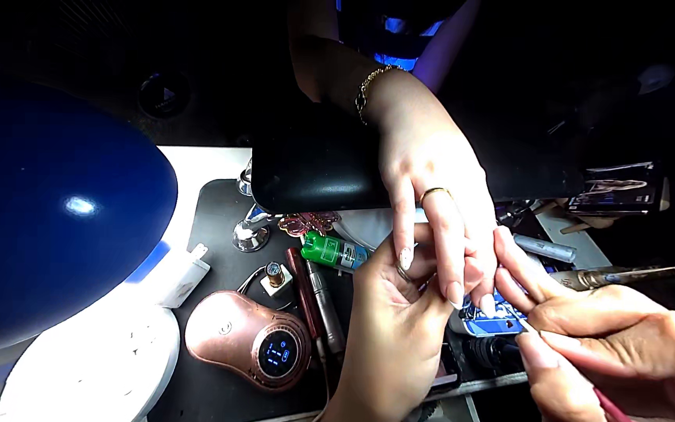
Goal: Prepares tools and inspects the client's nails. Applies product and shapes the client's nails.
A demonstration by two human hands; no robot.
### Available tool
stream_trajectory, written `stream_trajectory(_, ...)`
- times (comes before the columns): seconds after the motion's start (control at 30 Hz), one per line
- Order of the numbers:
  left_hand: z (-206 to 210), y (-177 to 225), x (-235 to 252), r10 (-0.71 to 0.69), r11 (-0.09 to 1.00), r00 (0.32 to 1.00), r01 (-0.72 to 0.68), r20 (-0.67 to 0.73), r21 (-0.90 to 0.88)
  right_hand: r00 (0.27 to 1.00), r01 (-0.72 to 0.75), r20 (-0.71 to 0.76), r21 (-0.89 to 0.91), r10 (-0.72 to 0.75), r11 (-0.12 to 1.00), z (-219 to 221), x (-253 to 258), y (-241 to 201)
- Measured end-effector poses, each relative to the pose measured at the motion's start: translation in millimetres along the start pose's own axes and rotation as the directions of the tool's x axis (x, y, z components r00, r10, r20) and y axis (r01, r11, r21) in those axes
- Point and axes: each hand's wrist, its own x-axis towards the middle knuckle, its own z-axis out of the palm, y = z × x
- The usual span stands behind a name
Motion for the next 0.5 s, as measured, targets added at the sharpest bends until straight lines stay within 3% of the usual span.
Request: stream_trajectory(0.5,3.7,-1.6,0.0,-0.006,0.999,1.000,0.005,-0.008,-0.046,1.000,-0.006,0.012,-0.034,0.006,0.999,-2.1,-6.2,3.8)
